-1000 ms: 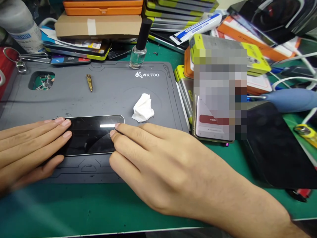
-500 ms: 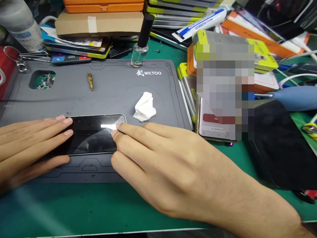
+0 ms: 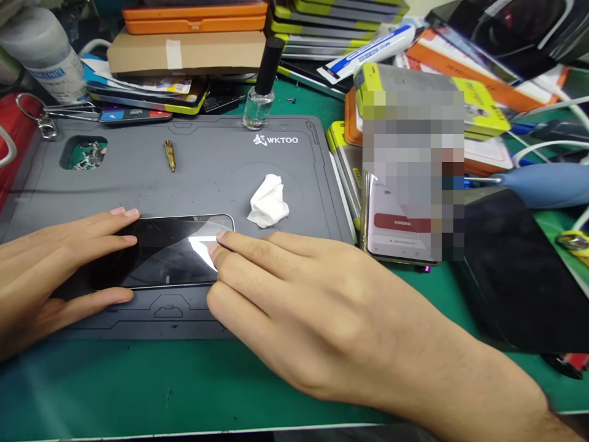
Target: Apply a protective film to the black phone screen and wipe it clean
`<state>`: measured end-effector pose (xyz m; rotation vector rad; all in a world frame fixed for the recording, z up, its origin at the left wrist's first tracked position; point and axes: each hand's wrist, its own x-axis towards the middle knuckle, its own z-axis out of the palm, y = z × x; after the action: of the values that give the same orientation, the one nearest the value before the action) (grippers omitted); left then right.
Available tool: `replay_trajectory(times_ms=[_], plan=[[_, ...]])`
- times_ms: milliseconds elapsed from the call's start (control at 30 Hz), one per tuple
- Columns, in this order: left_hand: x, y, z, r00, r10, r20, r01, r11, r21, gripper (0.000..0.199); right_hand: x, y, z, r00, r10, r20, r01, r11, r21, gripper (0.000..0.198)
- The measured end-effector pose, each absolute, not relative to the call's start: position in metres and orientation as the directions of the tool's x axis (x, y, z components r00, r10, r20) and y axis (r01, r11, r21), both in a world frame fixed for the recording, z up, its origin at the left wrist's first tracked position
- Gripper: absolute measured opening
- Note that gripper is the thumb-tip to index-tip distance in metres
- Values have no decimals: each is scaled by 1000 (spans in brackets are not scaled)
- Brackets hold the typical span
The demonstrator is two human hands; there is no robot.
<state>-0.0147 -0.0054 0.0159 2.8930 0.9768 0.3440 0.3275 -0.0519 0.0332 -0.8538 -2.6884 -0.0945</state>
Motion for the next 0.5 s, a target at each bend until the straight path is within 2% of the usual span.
replay_trajectory(times_ms=[267,433,500], plan=[[-12,-5,13,770,603,207,598,-796,95,59,326,-48,42,-802,516,301,543,840,8,33],[-13,-6,9,755,605,253,596,-794,120,54,322,-50,43,-790,521,323,562,826,43,33],[-14,-5,7,740,622,256,601,-782,166,56,321,-51,42,-790,518,328,566,821,67,33]])
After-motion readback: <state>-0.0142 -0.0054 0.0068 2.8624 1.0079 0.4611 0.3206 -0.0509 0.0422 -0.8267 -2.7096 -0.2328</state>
